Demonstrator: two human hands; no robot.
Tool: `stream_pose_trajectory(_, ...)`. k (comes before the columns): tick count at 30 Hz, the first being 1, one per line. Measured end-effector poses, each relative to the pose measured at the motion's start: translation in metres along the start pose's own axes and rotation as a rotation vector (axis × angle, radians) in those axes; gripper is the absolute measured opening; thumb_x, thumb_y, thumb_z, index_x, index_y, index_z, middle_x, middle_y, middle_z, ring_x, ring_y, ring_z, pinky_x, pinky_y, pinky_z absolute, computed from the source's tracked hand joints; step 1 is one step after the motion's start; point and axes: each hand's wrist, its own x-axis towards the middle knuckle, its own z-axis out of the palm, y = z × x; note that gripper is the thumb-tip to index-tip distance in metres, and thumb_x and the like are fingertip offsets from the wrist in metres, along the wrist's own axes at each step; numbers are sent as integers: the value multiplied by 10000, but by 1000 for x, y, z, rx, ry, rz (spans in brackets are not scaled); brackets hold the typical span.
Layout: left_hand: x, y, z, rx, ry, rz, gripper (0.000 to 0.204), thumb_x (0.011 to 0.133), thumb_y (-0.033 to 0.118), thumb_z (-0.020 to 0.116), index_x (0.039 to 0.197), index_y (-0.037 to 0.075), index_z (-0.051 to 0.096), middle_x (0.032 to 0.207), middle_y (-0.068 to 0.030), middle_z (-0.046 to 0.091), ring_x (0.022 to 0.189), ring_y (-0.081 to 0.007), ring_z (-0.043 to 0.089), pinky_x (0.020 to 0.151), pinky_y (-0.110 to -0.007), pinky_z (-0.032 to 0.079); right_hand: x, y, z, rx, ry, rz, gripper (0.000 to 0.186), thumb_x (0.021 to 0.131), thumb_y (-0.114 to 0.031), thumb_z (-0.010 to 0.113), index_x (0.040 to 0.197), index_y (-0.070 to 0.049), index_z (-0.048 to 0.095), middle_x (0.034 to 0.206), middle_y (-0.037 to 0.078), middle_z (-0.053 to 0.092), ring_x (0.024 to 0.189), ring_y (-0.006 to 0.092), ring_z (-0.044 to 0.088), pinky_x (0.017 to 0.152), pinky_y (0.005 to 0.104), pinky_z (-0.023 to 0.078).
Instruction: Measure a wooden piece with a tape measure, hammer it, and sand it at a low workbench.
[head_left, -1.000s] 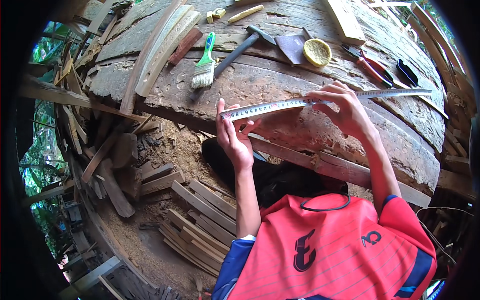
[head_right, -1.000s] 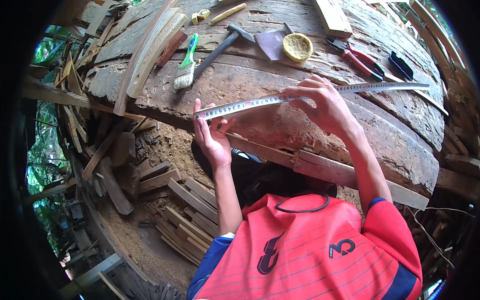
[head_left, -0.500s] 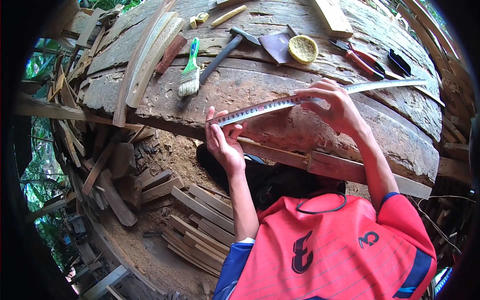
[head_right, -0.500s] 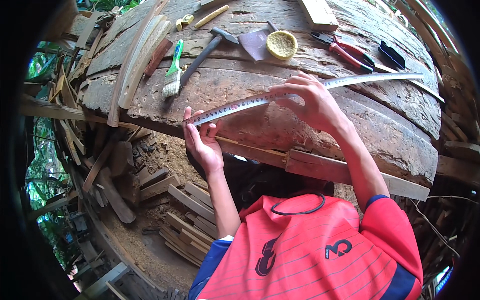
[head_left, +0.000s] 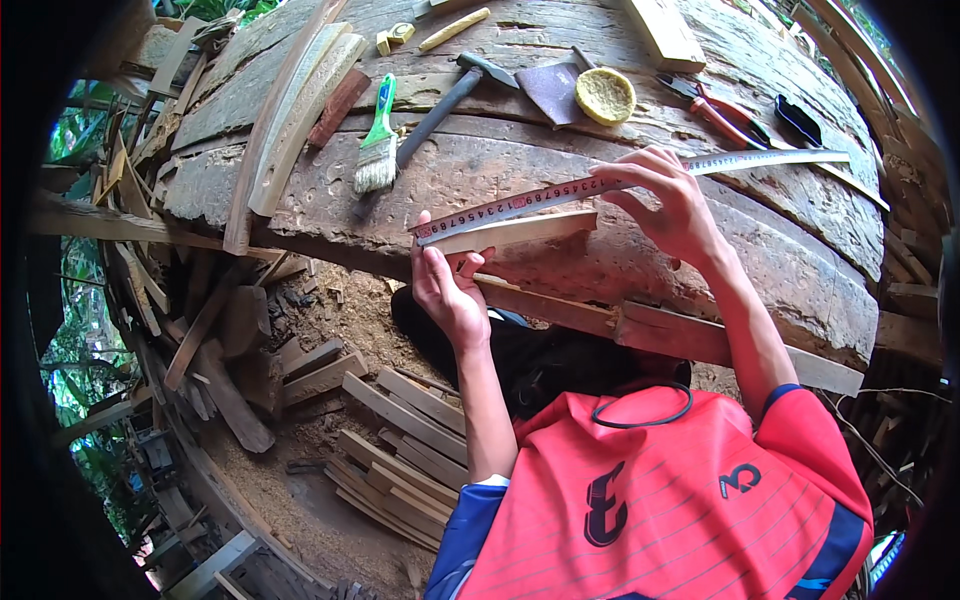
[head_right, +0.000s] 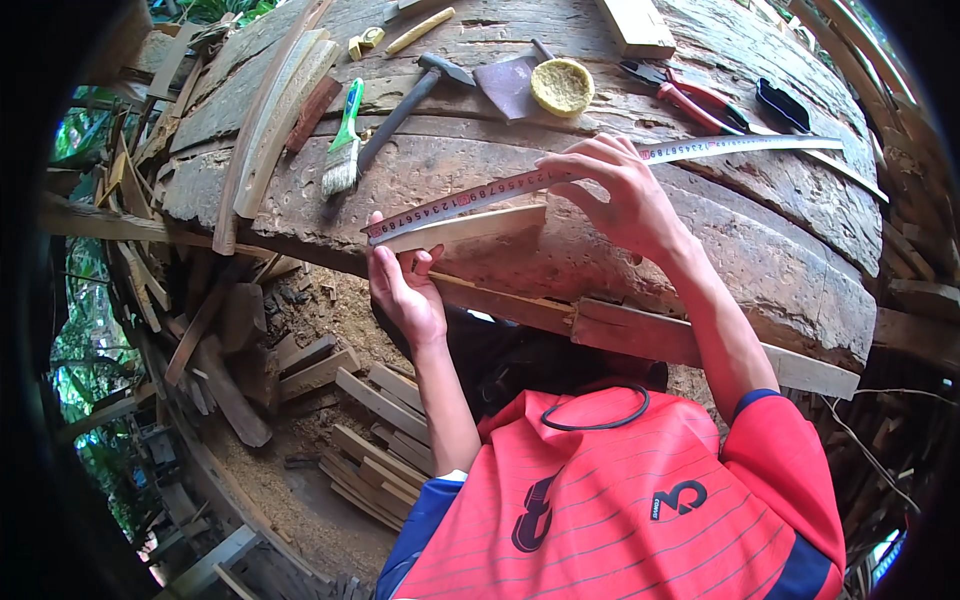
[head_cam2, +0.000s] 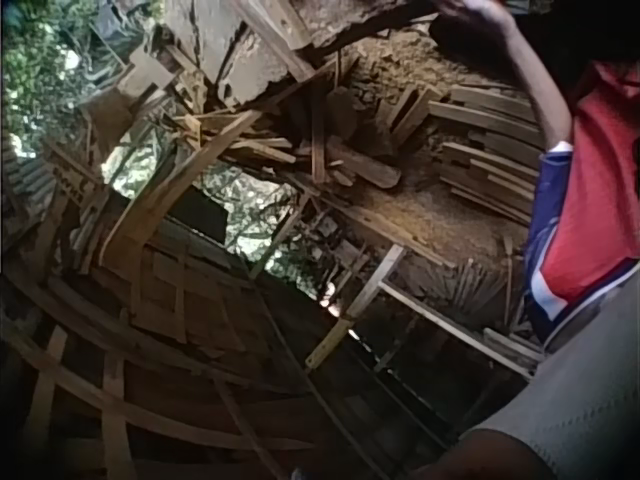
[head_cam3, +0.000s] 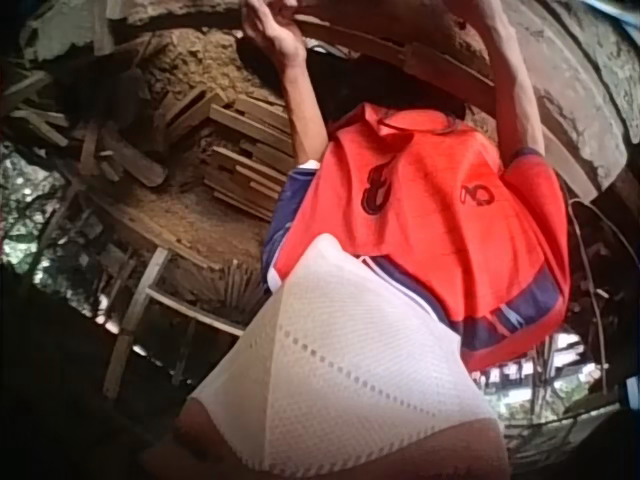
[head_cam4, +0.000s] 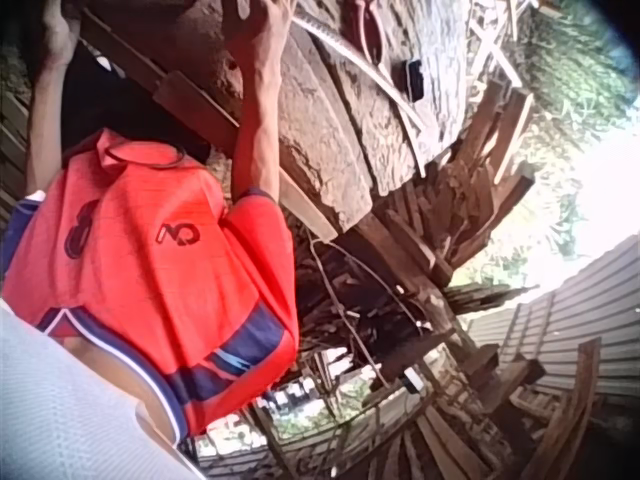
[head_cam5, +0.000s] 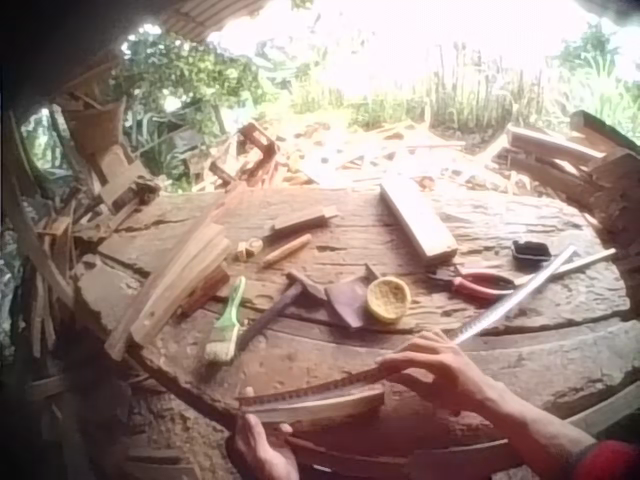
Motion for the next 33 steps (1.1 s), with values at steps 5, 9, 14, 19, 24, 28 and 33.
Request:
stream_pose_trajectory(5,0,-9,-8,-47,89,21,391,1183,285,514,1470,21,534,1191,-108,671,825,-162,717,845,-435,708,1,-3,4,61,-29,38,298,957,-173,791,1248,-108,782,1141,88,760,1093,301,683,998,432,529)
stream_pose_trajectory(9,1,-7,-6,-74,72,16,314,1179,270,527,1373,24,542,1151,-101,665,822,-168,718,847,-447,705,0,1,7,70,-39,37,297,964,-172,779,1253,-105,777,1142,91,759,1094,307,679,1002,437,533)
stream_pose_trajectory(14,2,-9,-6,-63,84,15,323,1181,272,521,1385,23,533,1147,-103,665,829,-170,720,851,-449,704,2,2,8,52,-52,15,302,966,-176,776,1260,-108,769,1150,85,758,1097,299,677,1008,433,529)
stream_pose_trajectory(19,4,-7,-6,-56,78,17,420,1181,345,505,1461,32,506,1199,-104,670,895,-192,738,879,-458,694,4,-1,2,18,-3,-30,280,992,-183,755,1262,-110,768,1150,80,756,1098,293,676,1018,427,518)
stream_pose_trajectory(24,5,1,-4,-118,32,-13,632,1173,512,441,1618,63,436,1398,-134,630,992,-218,749,916,-453,682,2,-1,-10,19,-73,-10,254,1011,-185,745,1251,-106,767,1161,81,755,1114,292,676,1015,422,512)
stream_pose_trajectory(28,4,4,-1,-58,15,-17,707,1161,583,399,1660,82,410,1510,-149,562,1085,-231,733,922,-440,684,0,0,-21,51,-121,50,235,1009,-186,748,1226,-99,767,1143,96,759,1099,313,692,986,432,526)
stream_pose_trajectory(33,2,6,6,32,43,-4,651,1176,521,406,1652,78,421,1515,-160,547,1130,-242,721,884,-404,699,-1,-2,-26,148,-272,124,236,997,-193,760,1214,-100,770,1162,131,770,1109,355,716,990,466,561)
